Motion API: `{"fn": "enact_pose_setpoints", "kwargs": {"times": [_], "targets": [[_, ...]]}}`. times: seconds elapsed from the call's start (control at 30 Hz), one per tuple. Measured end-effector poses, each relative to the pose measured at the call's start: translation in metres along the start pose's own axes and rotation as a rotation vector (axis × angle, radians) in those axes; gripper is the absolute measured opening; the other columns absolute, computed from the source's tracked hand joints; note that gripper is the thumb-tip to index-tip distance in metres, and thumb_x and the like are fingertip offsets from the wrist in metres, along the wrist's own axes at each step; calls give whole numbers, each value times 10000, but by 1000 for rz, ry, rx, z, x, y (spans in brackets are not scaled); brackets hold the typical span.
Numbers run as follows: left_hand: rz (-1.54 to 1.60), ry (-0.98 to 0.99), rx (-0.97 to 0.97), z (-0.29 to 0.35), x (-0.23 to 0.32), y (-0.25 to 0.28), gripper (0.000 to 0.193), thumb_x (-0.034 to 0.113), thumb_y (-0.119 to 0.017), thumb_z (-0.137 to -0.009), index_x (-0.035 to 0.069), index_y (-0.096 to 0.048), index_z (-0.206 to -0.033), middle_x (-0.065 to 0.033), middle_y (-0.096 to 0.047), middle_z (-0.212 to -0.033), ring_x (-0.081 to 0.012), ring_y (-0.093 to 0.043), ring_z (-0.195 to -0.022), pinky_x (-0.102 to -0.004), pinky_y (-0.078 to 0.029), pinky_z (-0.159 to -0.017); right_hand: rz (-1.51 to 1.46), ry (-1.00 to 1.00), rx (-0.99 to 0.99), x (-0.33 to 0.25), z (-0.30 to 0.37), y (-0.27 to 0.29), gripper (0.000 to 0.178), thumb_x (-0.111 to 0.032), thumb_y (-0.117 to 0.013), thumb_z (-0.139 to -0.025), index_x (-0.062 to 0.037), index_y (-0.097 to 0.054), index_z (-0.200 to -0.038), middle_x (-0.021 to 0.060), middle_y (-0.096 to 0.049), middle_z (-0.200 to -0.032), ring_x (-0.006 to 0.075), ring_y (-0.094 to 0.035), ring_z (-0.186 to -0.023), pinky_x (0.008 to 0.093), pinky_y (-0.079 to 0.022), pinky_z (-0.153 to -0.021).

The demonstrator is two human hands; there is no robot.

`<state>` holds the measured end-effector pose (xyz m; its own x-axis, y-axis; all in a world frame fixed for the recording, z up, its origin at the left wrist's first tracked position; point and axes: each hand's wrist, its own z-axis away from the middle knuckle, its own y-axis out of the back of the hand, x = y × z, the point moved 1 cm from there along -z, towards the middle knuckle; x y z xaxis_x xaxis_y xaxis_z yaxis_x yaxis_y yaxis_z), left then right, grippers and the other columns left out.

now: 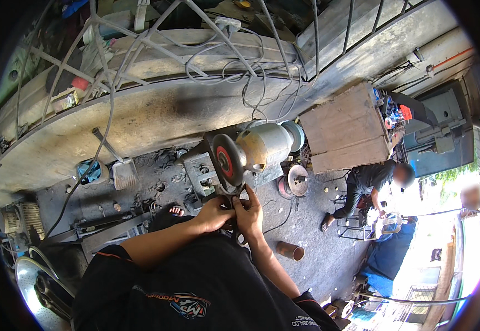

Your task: The person uses a bench grinder to smooth the edges of small metal parts. They repeatedly press the parts against the spinning wheel, rotate them to grind different sides, and place finished pieces into a metal bowl. The person also adjusts the camera headstrap at the end.

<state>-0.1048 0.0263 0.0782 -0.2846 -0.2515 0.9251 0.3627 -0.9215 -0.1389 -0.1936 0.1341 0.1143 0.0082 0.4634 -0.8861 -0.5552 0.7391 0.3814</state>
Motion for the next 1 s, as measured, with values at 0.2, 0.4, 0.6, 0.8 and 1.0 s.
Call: {"fn": "enact_pose_setpoints", "kwargs": {"times": [0.2,0.4,0.6,0.8,1.0], "targets": [[5,-1,-11,-3,-9,0,465,291,-734,-825,-65,-649,-1113,-224,-707,-1019,-280,-713,-922,-364,-563,-802,-32,7,-4,2,0,-1,603,-177,-679,-926,-40,-438,-1462,178,-735,-939,184,-699,-827,308,-541,-736],[10,3,-5,-1,-3,0,457,280,-733,-827,-66,-647,-1112,-221,-708,-1022,-275,-712,-923,-365,-563,-803,-36,3,-2,-1,1,0,602,-177,-680,-926,-44,-440,-1462,172,-736,-935,177,-696,-818,305,-539,-730],[-60,-26,15,1,7,2,456,277,-730,-825,-69,-648,-1108,-224,-706,-1011,-279,-709,-916,-366,-555,-805,-20,-2,0,-3,-1,0,609,-178,-685,-921,-44,-440,-1463,173,-736,-938,178,-697,-821,304,-540,-740],[-85,-26,8,-3,-3,3,422,225,-693,-866,-78,-628,-1152,-176,-718,-985,-204,-697,-880,-342,-563,-783,-1,-40,-6,1,-6,-3,608,-174,-681,-921,-30,-439,-1460,170,-735,-930,170,-696,-824,297,-539,-740],[-148,-52,-10,1,4,2,370,195,-703,-850,-67,-653,-1108,-164,-726,-963,-198,-698,-866,-338,-558,-782,-173,8,-19,3,3,1,582,-126,-667,-934,-20,-427,-1453,161,-727,-957,169,-689,-848,299,-541,-760]]}}
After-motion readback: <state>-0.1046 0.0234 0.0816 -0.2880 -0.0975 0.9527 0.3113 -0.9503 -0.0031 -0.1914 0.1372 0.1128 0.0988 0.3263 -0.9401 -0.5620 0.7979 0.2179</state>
